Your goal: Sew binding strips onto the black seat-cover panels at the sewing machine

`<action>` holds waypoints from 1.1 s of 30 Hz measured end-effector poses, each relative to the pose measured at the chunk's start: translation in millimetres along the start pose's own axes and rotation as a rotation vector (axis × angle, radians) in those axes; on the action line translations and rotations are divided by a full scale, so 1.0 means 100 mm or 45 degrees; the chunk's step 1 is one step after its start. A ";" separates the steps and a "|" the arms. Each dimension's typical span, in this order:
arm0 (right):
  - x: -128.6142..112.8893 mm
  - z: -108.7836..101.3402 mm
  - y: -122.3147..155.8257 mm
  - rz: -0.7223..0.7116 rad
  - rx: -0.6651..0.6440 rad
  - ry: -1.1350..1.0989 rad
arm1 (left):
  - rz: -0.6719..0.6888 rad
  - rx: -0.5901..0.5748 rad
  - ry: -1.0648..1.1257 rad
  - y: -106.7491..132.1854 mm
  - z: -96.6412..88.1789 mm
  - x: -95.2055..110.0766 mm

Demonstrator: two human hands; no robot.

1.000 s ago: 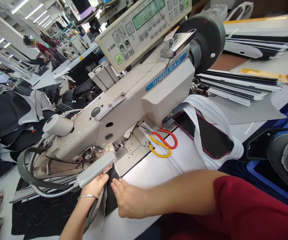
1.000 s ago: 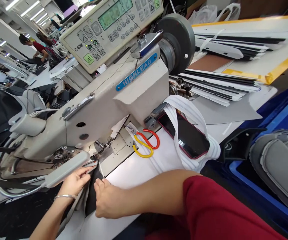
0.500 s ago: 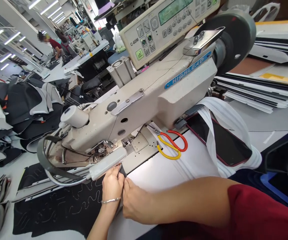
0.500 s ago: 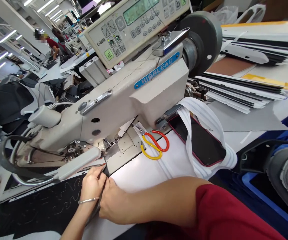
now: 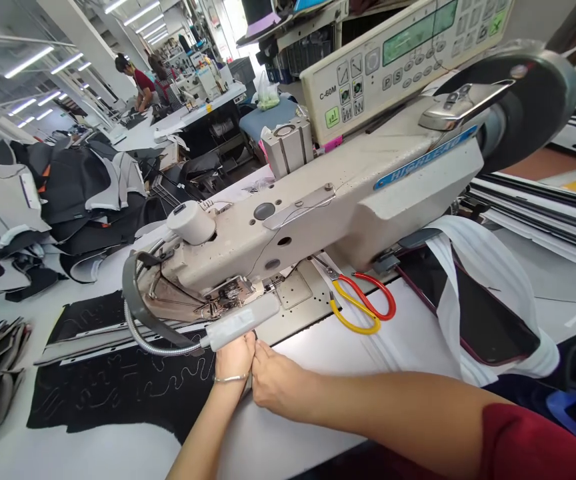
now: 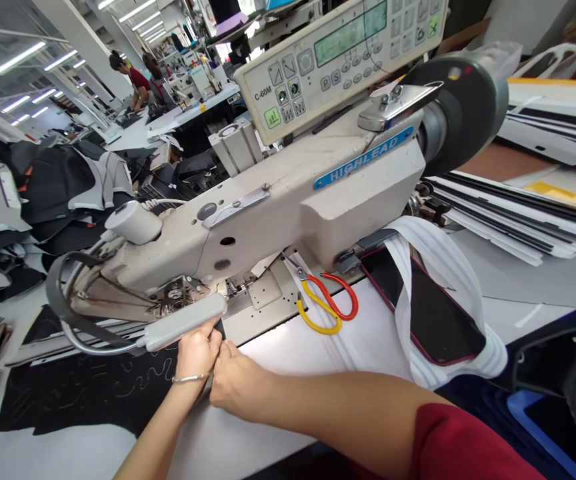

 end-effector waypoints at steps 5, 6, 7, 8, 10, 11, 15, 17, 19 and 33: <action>0.00 0.01 0.02 -0.013 0.008 0.012 | 0.059 -0.013 -0.077 0.01 -0.02 0.00; 0.00 0.01 0.02 -0.012 0.002 0.013 | 0.064 -0.015 -0.087 0.01 -0.02 0.00; 0.00 0.01 0.02 -0.010 0.000 0.012 | 0.063 -0.016 -0.096 0.00 -0.02 0.01; 0.00 0.01 0.01 -0.005 0.005 0.010 | 0.054 -0.020 -0.108 0.00 -0.02 0.01; 0.02 0.03 0.00 0.016 0.026 0.007 | 0.030 -0.029 -0.135 -0.02 -0.01 0.02; 0.03 0.03 0.00 0.022 0.038 0.004 | 0.017 -0.031 -0.151 -0.03 -0.01 0.03; 0.07 0.05 -0.02 0.028 0.070 -0.016 | 0.011 -0.016 -0.173 -0.06 -0.01 0.03; 0.08 0.05 -0.02 0.037 0.091 -0.024 | -0.003 -0.020 -0.146 -0.07 -0.01 0.03; 0.07 0.05 -0.01 0.042 0.104 -0.031 | -0.019 -0.021 -0.107 -0.07 -0.01 0.01; 0.08 -0.03 -0.01 0.035 0.039 0.004 | 0.079 -0.051 -0.042 -0.09 -0.04 -0.01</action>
Point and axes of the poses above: each hand's wrist, its own y-axis away from the middle knuckle, its own z-axis out of the palm, x = y × z, the point moved 1 cm from there along -y, towards the middle knuckle, and after that the axes turned 7 degrees about y, right-handed, at the moved point
